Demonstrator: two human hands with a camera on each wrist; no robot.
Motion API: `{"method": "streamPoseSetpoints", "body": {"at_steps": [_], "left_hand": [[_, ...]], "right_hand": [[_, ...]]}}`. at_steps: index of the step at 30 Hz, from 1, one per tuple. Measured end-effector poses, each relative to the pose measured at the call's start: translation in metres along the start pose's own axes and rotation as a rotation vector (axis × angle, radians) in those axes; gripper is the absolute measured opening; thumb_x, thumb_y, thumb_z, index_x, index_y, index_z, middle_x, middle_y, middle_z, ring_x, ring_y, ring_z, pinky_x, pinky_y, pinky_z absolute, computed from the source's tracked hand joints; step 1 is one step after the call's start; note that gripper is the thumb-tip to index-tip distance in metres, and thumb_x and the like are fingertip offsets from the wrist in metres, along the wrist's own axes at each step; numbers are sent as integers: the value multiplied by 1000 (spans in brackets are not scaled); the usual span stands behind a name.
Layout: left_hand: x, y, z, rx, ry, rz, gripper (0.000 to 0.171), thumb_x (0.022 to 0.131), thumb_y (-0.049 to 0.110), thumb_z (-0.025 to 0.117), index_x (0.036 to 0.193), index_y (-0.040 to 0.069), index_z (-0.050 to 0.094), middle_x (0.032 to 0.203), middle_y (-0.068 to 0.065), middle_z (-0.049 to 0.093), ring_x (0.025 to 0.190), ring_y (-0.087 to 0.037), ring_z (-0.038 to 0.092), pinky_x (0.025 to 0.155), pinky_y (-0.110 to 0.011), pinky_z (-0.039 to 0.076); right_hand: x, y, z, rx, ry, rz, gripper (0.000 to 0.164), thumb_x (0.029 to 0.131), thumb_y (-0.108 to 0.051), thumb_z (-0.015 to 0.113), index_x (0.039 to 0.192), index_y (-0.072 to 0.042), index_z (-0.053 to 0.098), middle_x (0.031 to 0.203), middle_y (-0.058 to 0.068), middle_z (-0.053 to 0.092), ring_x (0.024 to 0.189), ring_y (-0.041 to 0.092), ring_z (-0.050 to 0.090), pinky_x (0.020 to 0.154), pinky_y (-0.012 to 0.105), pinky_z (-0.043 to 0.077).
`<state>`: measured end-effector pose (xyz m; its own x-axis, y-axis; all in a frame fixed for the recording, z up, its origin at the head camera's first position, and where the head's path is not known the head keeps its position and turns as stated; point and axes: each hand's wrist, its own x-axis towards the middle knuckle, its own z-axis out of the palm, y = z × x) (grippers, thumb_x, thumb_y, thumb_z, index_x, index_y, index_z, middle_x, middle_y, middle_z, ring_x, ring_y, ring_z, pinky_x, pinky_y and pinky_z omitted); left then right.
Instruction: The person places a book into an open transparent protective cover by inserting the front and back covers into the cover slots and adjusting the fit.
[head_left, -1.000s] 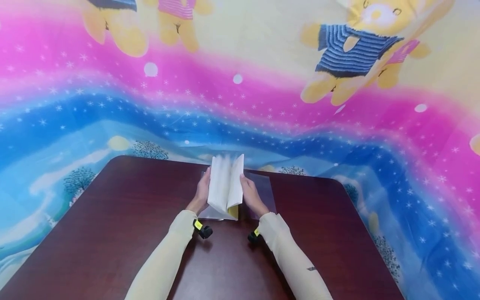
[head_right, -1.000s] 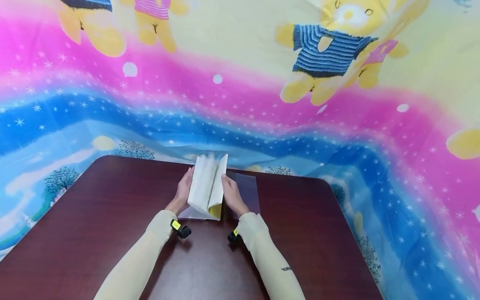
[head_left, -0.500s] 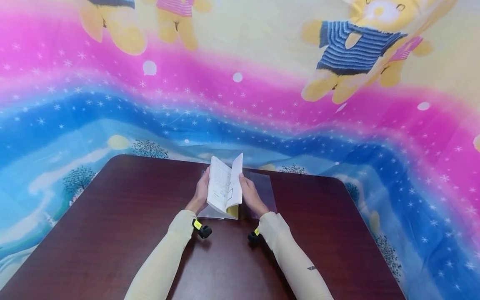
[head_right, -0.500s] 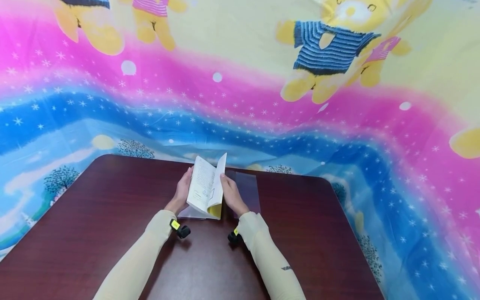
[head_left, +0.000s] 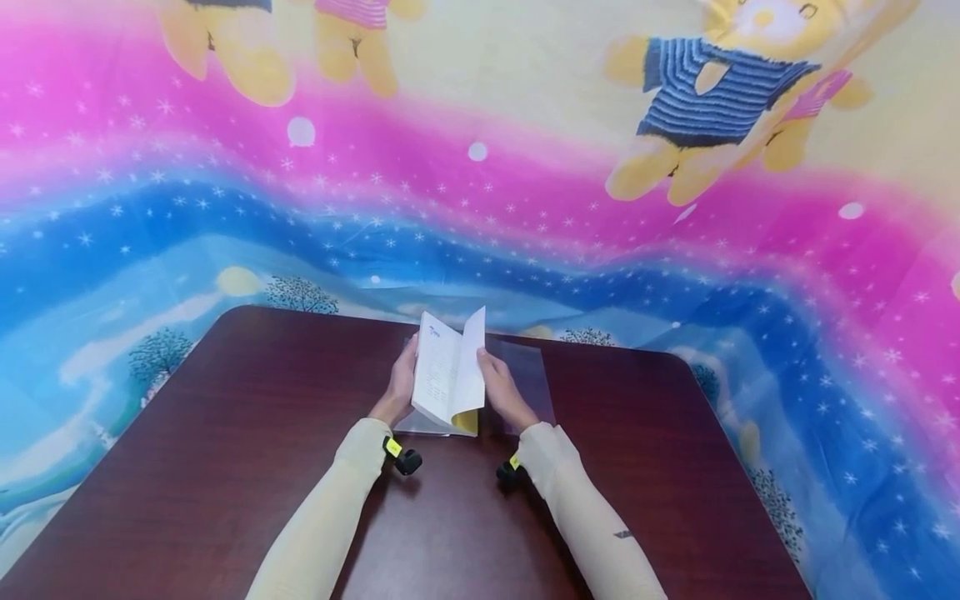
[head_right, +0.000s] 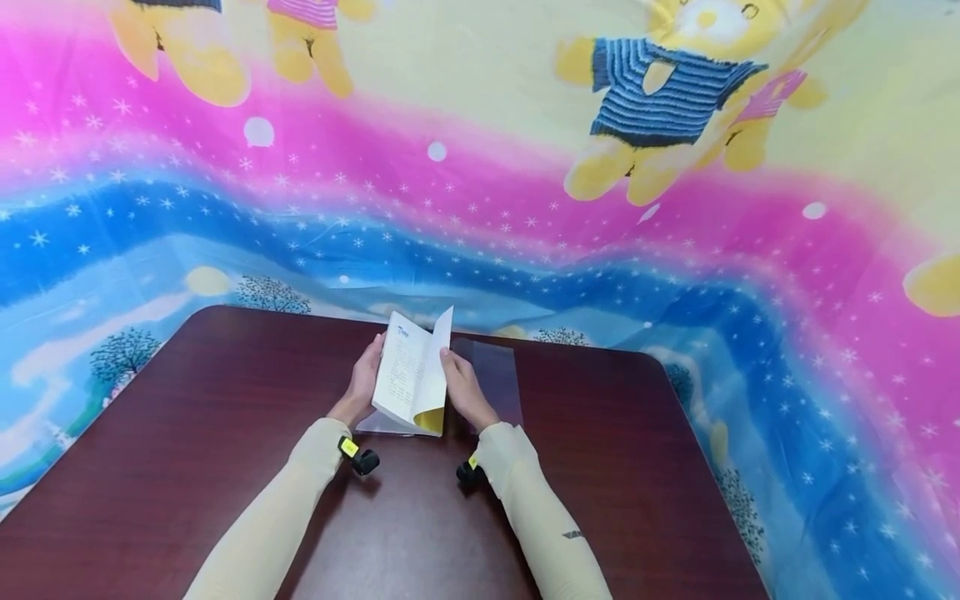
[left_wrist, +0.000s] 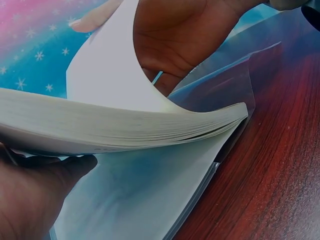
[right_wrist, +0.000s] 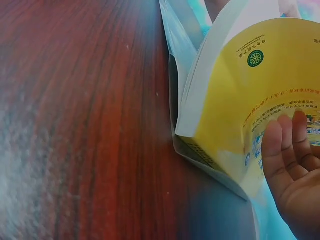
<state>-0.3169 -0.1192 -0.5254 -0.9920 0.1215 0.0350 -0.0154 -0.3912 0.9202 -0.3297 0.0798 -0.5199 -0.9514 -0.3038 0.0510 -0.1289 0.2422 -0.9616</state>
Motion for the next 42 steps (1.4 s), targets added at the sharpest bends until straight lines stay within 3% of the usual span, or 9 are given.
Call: {"method": "streamPoseSetpoints", "body": {"at_steps": [4,9,15,18,22,26,29,33,42], "left_hand": [[1,2,-1,60,33,-41,62,111,41,22,166,18,3,166,-20,18,147,-36,27,120,-45,25],[1,10,-2,283,61,-116,66,107,11,30,165,11,-2,167,-22,16,147,-42,30,118,-55,31],[-3,18,-5,520,43,-115,67,104,5,31,163,3,1,171,-16,-5,157,-33,-7,126,-54,7],[-5,18,-8,623,49,-70,63,106,9,35,162,-2,7,170,-21,3,157,-35,2,126,-53,13],[-7,18,-12,821,86,31,61,103,8,47,159,-4,24,163,-26,27,150,-38,30,118,-53,35],[-8,19,-16,1002,136,68,59,100,6,56,154,-6,36,154,-27,44,127,-38,57,93,-44,53],[-9,20,-18,1079,175,59,58,98,5,61,151,-8,40,150,-28,48,125,-40,57,85,-43,51],[-8,19,-19,1110,205,45,56,96,4,66,147,-9,47,143,-28,55,135,-42,49,99,-50,53],[-10,15,-20,1182,220,86,36,92,0,71,126,-8,66,120,-26,70,112,-38,68,93,-51,57]], "right_hand": [[-1,-1,1,-2,-9,8,58,109,-52,34,145,-10,54,114,12,68,106,23,65,104,48,49],[-1,-1,0,-6,-21,-10,51,110,-41,39,153,-13,45,128,14,64,112,27,64,102,50,51],[-3,-2,-1,-10,-23,-21,50,110,-37,43,155,-14,43,130,14,63,110,26,66,98,46,55],[-4,0,-2,2,-38,-21,49,110,-34,43,155,-14,41,128,13,64,107,23,67,94,40,57],[-4,2,-5,15,-28,-30,47,110,-32,44,153,-13,43,124,13,65,103,24,69,87,37,59],[-4,4,-6,23,-14,-16,46,110,-31,44,153,-14,44,124,12,66,102,24,69,86,37,59],[-6,3,-6,18,-13,-2,47,110,-33,44,154,-16,44,125,12,65,104,24,69,87,38,59],[-8,2,-7,-8,-26,-2,48,110,-35,42,155,-18,41,126,12,65,105,24,69,88,40,59],[-11,3,-9,-37,-23,2,49,111,-35,42,155,-16,41,126,12,64,105,24,68,88,41,59]]}}
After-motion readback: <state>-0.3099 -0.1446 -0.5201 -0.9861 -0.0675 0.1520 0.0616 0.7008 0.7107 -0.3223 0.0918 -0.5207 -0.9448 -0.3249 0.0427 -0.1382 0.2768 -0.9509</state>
